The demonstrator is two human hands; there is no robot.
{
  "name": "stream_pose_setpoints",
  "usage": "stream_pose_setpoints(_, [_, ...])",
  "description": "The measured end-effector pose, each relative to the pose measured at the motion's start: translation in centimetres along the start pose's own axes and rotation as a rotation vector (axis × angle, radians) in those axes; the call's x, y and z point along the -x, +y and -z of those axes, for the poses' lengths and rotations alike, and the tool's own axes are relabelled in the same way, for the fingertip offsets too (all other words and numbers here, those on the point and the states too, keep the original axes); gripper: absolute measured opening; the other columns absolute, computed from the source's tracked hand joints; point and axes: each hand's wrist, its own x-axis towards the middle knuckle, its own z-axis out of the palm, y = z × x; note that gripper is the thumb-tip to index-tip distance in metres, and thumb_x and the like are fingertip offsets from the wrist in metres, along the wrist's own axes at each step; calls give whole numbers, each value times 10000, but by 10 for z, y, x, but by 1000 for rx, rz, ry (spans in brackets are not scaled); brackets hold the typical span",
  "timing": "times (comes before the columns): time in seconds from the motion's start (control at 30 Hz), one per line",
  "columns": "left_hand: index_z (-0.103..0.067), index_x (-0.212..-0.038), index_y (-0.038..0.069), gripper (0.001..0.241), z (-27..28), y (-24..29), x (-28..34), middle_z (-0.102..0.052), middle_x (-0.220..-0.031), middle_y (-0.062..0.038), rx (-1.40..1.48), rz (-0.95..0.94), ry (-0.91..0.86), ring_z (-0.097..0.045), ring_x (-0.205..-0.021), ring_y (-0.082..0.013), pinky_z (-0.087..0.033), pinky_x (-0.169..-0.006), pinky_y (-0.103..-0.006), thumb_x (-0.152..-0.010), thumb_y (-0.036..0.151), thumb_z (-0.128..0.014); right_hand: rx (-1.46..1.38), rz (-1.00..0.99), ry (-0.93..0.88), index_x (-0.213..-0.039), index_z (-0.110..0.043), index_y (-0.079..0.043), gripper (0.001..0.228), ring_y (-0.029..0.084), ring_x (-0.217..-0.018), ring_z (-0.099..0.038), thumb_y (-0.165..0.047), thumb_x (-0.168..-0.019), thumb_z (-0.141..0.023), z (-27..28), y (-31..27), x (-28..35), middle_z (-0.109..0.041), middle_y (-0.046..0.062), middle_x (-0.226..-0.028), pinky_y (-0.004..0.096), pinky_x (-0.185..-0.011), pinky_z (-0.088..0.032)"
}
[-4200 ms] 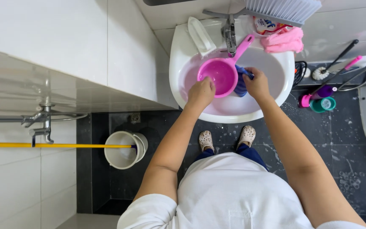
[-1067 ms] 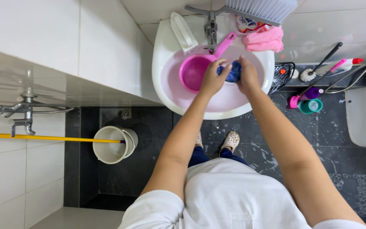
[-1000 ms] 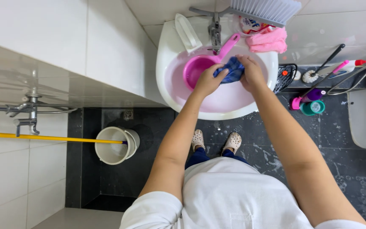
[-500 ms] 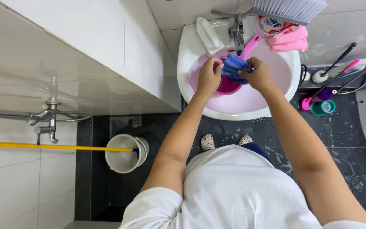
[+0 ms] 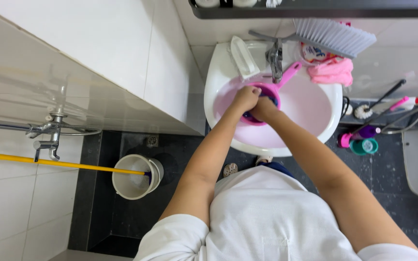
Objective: The person wets a blue cloth in a pink basin, then wipes white tiled walls in a bathroom. They return to the basin to rinse the cloth and prepare a cleaning solution by adding powder to water.
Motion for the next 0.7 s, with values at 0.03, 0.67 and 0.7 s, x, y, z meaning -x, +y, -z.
stream_pose_setpoints(0.03, [-772, -1050, 81, 344, -10, -8, -7, -730, -1117, -223, 1, 3, 16, -677, -1079, -396, -514, -968, -457, -981, 329, -544, 7, 15, 5, -1111, -768, -95, 284, 379, -925, -736, -275, -1010, -573, -11, 2, -6, -765, 184, -1043, 478, -860, -578])
stream_pose_setpoints(0.67, [-714, -1278, 60, 337, -27, -24, 23, -744, -1210, -163, 610, 61, -44, -694, -1070, -256, -541, -923, -367, -1029, 254, -596, -23, 110, -26, -1103, -760, -54, 267, 334, -1066, -677, -89, -942, -549, 18, 22, 46, -732, 191, -1119, 417, -983, -500])
stream_pose_setpoints(0.7, [-719, -1278, 77, 321, -13, -18, 35, -749, -1191, -169, 520, -7, 15, -710, -1056, -269, -557, -910, -361, -1020, 237, -616, -518, -77, 72, -1084, -759, -39, 248, 341, -957, -706, -29, -936, -560, 44, 15, 64, -745, 213, -1016, 420, -897, -543])
